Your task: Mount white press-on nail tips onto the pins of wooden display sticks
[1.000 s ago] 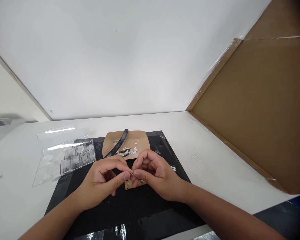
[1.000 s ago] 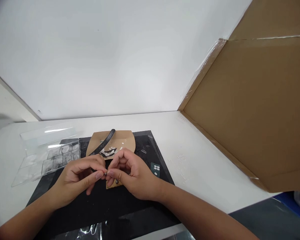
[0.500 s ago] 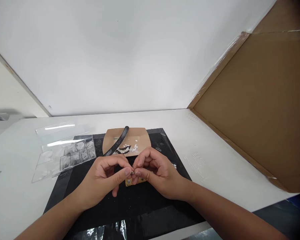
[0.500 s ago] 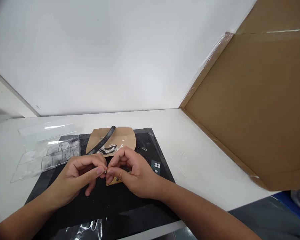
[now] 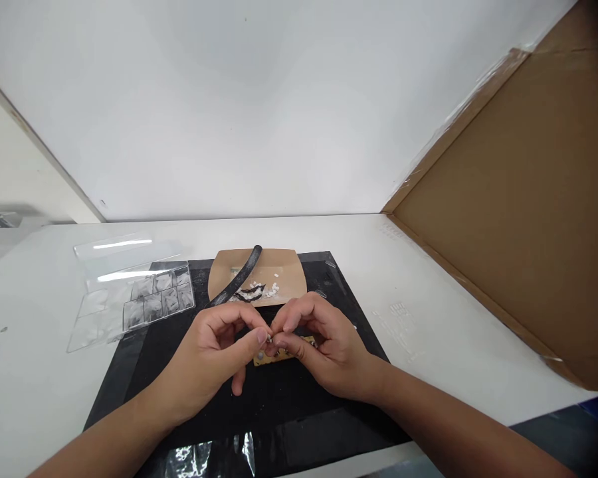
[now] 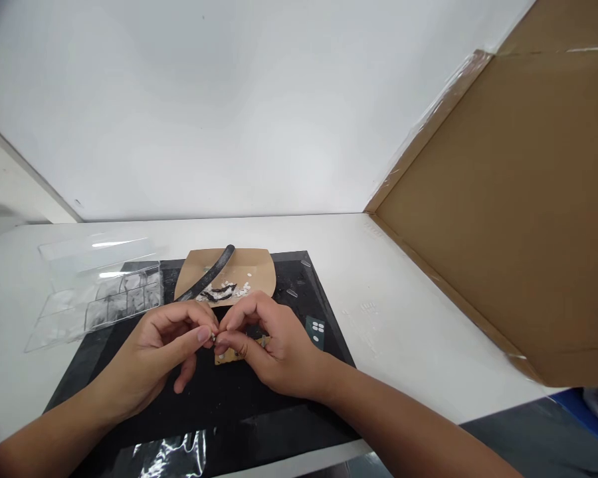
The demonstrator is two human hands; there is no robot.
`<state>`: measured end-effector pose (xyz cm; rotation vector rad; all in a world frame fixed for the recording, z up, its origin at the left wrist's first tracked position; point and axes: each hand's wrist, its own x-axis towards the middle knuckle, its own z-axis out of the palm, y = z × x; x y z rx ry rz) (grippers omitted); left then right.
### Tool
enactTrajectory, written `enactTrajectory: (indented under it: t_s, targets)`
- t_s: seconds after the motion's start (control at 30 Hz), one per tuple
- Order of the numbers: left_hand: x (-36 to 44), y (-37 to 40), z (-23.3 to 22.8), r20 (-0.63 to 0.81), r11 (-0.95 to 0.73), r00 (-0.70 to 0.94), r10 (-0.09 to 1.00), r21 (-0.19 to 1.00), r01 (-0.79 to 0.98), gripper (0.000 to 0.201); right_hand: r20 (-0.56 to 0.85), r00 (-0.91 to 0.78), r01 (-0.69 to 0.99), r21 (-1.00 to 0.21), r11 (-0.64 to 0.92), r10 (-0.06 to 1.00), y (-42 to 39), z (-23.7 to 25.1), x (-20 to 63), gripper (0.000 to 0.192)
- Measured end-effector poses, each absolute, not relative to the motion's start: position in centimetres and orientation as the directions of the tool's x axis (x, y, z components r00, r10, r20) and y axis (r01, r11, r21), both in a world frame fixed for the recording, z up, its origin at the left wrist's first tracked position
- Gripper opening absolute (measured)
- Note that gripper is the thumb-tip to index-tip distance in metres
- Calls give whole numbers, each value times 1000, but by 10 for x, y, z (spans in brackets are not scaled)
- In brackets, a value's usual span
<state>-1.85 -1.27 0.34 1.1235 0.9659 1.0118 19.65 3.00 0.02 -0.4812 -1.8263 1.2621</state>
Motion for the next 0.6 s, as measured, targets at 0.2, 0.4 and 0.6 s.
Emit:
enactTrajectory:
  t_s: [0.2, 0.4, 0.6]
  targets:
    - [-14, -17, 3, -130, 158, 212, 969, 980, -124, 31, 590, -508, -58, -750, 658, 627, 32, -2, 197, 16]
    - [-10, -16, 4, -102, 123, 170, 980, 985, -119, 30, 635, -511, -37, -690, 723, 580, 34, -5, 197, 20]
    - [-8, -17, 5, -78, 100, 164, 983, 987, -130, 30, 654, -514, -41, -665, 746, 555, 35, -7, 197, 18]
